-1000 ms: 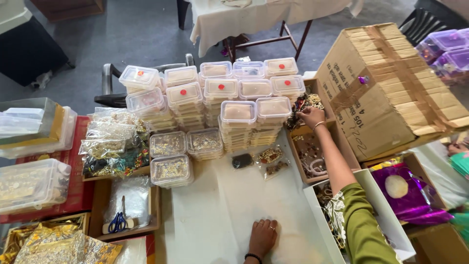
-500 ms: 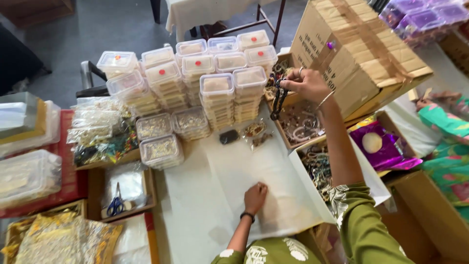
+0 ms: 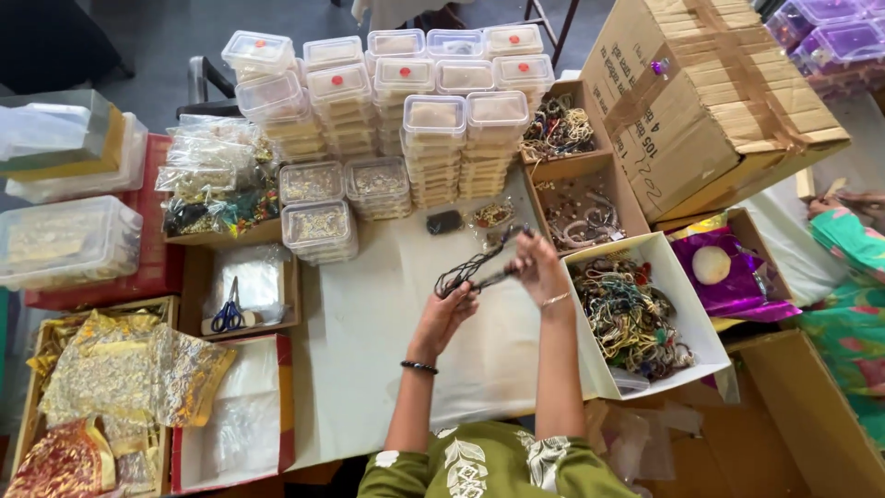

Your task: The person sorts through a box of jewelry, selects a beaded bracelet, and places it into a small plastic bag. They then pick up a bundle of black beaded necklaces, untangle them, and place them into another plastic bag. The person continues to handle and package various jewelry items from the boxes on the table.

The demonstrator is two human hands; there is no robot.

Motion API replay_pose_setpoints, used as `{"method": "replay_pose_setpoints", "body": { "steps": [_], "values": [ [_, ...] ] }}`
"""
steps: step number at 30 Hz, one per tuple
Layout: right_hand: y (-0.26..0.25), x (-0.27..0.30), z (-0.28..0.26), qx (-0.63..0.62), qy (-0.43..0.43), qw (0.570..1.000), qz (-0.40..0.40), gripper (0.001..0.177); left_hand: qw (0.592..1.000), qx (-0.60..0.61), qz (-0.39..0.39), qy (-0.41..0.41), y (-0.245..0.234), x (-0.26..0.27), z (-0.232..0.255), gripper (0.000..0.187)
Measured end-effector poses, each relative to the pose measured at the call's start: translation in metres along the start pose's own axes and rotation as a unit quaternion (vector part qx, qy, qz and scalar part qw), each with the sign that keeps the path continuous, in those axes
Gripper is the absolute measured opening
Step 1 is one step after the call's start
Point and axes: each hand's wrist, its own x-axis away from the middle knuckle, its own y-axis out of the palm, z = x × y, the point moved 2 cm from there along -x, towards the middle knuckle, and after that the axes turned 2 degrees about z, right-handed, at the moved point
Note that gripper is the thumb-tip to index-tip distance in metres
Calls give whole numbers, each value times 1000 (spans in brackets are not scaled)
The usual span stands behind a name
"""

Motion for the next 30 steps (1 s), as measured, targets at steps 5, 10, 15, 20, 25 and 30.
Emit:
{"method": "replay_pose_setpoints", "body": {
  "steps": [5, 10, 15, 20, 25, 30],
  "values": [
    [-75, 4, 114, -89, 254, 951, 156, 30, 863, -460, 195, 78, -39, 22, 21, 29],
    [-38, 12, 89, -165, 175, 970, 31, 18, 996, -5, 82, 42, -12, 36, 23, 25],
    [-78, 5, 143, -161, 153, 975, 6, 11, 971, 174, -127, 102, -33, 25, 22, 41],
    [-110, 44, 198, 106, 269, 926, 244, 13, 763, -543, 302, 178, -105, 45, -3, 44],
    [-123, 31, 205, 111, 300, 918, 237, 24, 726, -596, 282, 194, -79, 53, 8, 48],
    [-78, 23, 159, 457, 336, 797, 207, 31, 667, -677, 246, 190, -44, 59, 22, 60]
  ]
}}
